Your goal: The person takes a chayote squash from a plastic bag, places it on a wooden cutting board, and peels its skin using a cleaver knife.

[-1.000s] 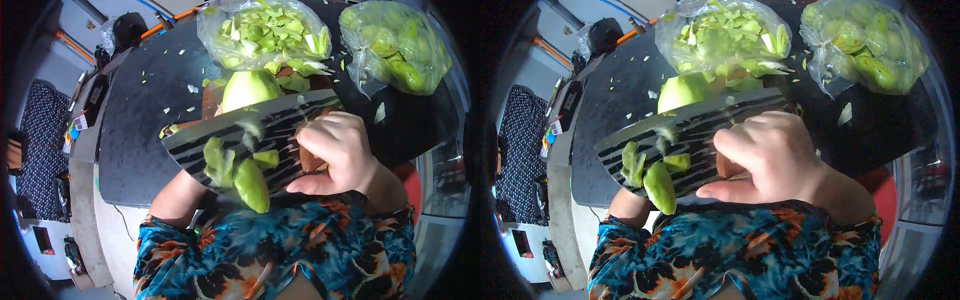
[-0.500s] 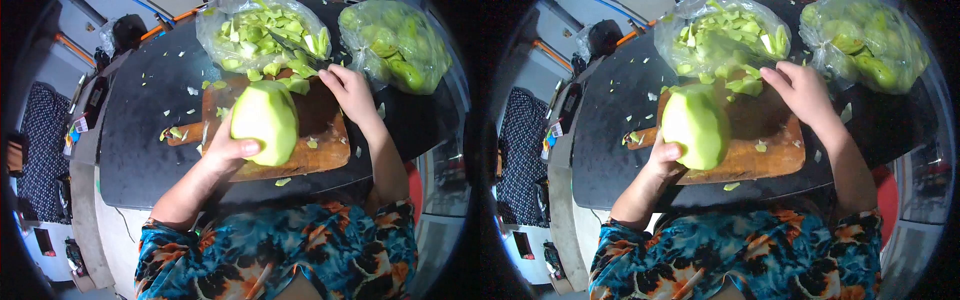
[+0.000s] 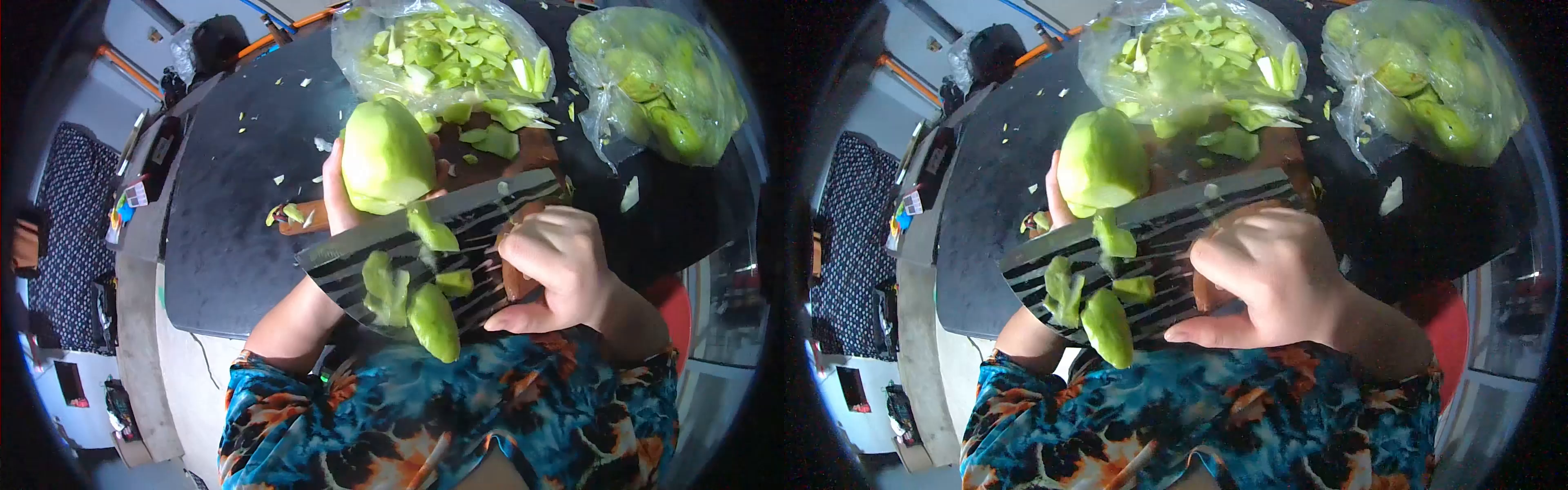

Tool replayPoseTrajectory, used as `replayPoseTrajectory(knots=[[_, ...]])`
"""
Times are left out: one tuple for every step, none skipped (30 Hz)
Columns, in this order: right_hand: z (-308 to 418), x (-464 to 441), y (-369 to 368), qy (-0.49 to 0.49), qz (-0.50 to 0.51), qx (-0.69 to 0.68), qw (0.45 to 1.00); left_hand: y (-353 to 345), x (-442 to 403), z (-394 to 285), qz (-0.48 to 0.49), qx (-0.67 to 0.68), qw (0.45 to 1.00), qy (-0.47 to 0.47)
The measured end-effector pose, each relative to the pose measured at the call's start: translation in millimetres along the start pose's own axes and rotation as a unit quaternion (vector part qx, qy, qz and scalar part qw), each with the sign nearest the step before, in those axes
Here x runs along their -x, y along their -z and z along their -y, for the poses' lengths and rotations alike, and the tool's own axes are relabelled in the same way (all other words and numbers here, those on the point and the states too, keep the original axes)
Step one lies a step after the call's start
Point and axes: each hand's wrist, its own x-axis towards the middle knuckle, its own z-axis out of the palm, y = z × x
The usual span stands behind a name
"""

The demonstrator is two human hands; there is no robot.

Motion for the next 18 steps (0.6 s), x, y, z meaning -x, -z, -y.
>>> replayPoseTrajectory(knots=[[0.3, -1.2, -2.2, 0.007, -0.005, -0.007, 1.0, -4.0, 0.6, 0.1, -0.022, 0.019, 1.0, 0.005], [1.4, -2.6, -2.2, 0.004, -0.009, 0.001, 1.0, -1.6, 0.5, -1.4, 0.016, 0.034, 0.999, 0.014], [2.2, -4.3, -1.1, 0.0, -0.014, 0.009, 1.0, 2.9, -0.9, -2.8, 0.054, 0.05, 0.997, 0.023], [2.5, -6.0, -0.2, -0.004, -0.017, 0.019, 1.0, 6.3, -2.4, -4.3, 0.094, 0.066, 0.993, 0.032], [2.3, -7.2, -0.4, 0.0, -0.021, 0.029, 0.999, 8.0, -3.1, -5.6, 0.092, 0.068, 0.993, 0.038], [1.7, -8.0, -1.6, 0.002, -0.024, 0.038, 0.999, 10.1, -3.8, -6.1, 0.091, 0.072, 0.992, 0.044], [1.6, -8.8, -3.7, 0.005, -0.026, 0.047, 0.999, 12.6, -3.6, -6.7, 0.088, 0.076, 0.992, 0.05], [3.0, -9.7, -7.2, 0.0, -0.034, 0.063, 0.997, 13.8, -2.0, -7.1, 0.12, 0.122, 0.982, 0.078], [6.0, -10.4, -12.7, -0.005, -0.042, 0.078, 0.996, 14.9, -0.4, -7.4, 0.15, 0.165, 0.969, 0.11], [8.1, -10.6, -18.9, -0.011, -0.051, 0.092, 0.994, 12.1, 2.0, -7.4, 0.135, 0.171, 0.969, 0.117], [6.3, -9.9, -27.9, -0.001, -0.062, 0.11, 0.992, 12.7, 2.5, -7.7, 0.119, 0.14, 0.977, 0.106], [7.1, -10.8, -32.7, 0.002, -0.057, 0.124, 0.991, 13.3, 3.0, -7.9, 0.103, 0.108, 0.984, 0.097], [8.2, -11.8, -36.7, 0.005, -0.051, 0.137, 0.989, 13.7, 3.4, -8.3, 0.086, 0.077, 0.989, 0.088], [7.6, -12.9, -40.8, 0.007, -0.047, 0.137, 0.989, 8.3, 4.8, -8.7, 0.061, 0.055, 0.993, 0.082], [7.0, -13.6, -44.7, 0.008, -0.042, 0.136, 0.99, 2.7, 6.3, -8.2, 0.035, 0.035, 0.996, 0.078], [6.8, -14.4, -46.8, 0.009, -0.038, 0.135, 0.99, -2.3, 5.8, -5.5, -0.018, -0.024, 0.999, 0.045], [7.2, -15.6, -47.3, 0.011, -0.033, 0.134, 0.99, 1.9, 5.3, -6.2, -0.005, -0.006, 0.998, 0.055], [7.6, -17.0, -47.5, 0.012, -0.029, 0.132, 0.991, 8.7, 4.0, -7.7, 0.008, 0.012, 0.998, 0.064]])
